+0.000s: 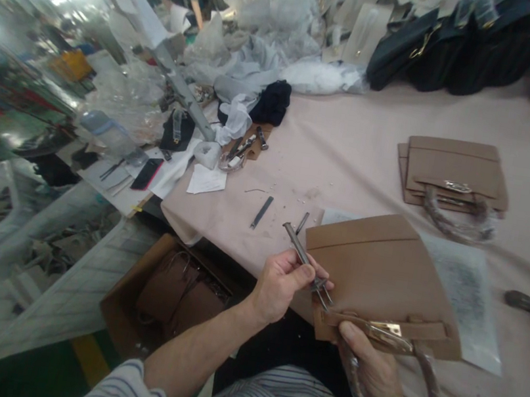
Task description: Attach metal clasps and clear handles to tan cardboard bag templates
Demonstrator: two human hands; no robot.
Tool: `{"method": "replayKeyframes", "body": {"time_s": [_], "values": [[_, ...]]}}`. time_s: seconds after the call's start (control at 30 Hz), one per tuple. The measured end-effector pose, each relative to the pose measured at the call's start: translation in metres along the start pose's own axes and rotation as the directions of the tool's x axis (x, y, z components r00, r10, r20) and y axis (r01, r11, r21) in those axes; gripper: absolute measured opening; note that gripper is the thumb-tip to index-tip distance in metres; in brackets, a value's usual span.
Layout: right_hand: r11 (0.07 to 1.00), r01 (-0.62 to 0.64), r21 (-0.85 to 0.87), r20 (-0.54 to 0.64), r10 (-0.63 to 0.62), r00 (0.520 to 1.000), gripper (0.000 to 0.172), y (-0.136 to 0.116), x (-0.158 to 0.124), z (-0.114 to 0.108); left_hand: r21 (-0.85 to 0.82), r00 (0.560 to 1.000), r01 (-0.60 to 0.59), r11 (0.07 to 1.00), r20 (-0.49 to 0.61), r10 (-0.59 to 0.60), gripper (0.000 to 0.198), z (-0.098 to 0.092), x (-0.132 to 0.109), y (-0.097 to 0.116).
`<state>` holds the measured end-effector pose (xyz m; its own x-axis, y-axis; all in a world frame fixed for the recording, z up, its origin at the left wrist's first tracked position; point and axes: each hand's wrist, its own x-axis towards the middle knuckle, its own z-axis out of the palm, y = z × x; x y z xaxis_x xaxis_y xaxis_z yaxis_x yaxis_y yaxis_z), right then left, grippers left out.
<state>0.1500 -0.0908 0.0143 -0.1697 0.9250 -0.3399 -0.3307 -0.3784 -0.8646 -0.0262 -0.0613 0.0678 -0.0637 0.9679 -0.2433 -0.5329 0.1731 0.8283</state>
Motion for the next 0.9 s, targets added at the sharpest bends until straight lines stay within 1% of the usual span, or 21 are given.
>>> {"method": "replayKeyframes", "body": {"time_s": [0.07, 0.17, 0.3, 0.53, 0.63, 0.73, 0.8, 0.9], "values": [[0.999, -0.042, -0.007, -0.003, 0.042, 0.999, 0.033, 0.002, 0.000, -0.003, 0.008, 1.000, -0.008, 1.000, 0.004, 0.008, 0.042, 0.000, -0.001, 0.000], [0.997, -0.075, -0.009, 0.005, 0.075, 0.997, 0.035, 0.002, 0.001, -0.004, 0.033, 0.999, -0.019, 0.999, 0.044, 0.017, 0.040, -0.002, -0.001, -0.001], [0.999, -0.045, 0.020, 0.011, 0.045, 0.999, 0.035, 0.002, 0.002, -0.004, 0.070, 0.995, -0.039, 0.997, 0.089, 0.033, 0.038, -0.003, -0.002, 0.000], [0.999, -0.035, -0.018, -0.022, 0.034, 0.999, 0.037, 0.003, 0.003, -0.006, 0.139, 0.993, -0.079, 0.987, 0.095, 0.066, 0.040, 0.000, -0.001, 0.003], [1.000, -0.020, -0.023, -0.034, 0.019, 0.999, 0.035, 0.000, 0.004, -0.003, 0.189, 0.992, -0.109, 0.976, 0.086, 0.094, 0.040, 0.002, -0.005, 0.001], [0.999, -0.040, -0.030, -0.062, 0.038, 0.997, 0.037, -0.007, 0.006, 0.005, 0.253, 0.986, -0.160, 0.954, 0.096, 0.140, 0.037, 0.004, -0.005, 0.000], [0.999, -0.040, -0.011, -0.081, 0.039, 0.996, 0.038, -0.012, 0.008, 0.011, 0.306, 0.979, -0.195, 0.932, 0.114, 0.167, 0.036, 0.006, -0.001, 0.001], [1.000, -0.023, 0.010, -0.107, 0.024, 0.994, 0.036, -0.019, 0.014, 0.014, 0.380, 0.973, -0.224, 0.897, 0.141, 0.183, 0.032, 0.007, 0.013, 0.003]]}}
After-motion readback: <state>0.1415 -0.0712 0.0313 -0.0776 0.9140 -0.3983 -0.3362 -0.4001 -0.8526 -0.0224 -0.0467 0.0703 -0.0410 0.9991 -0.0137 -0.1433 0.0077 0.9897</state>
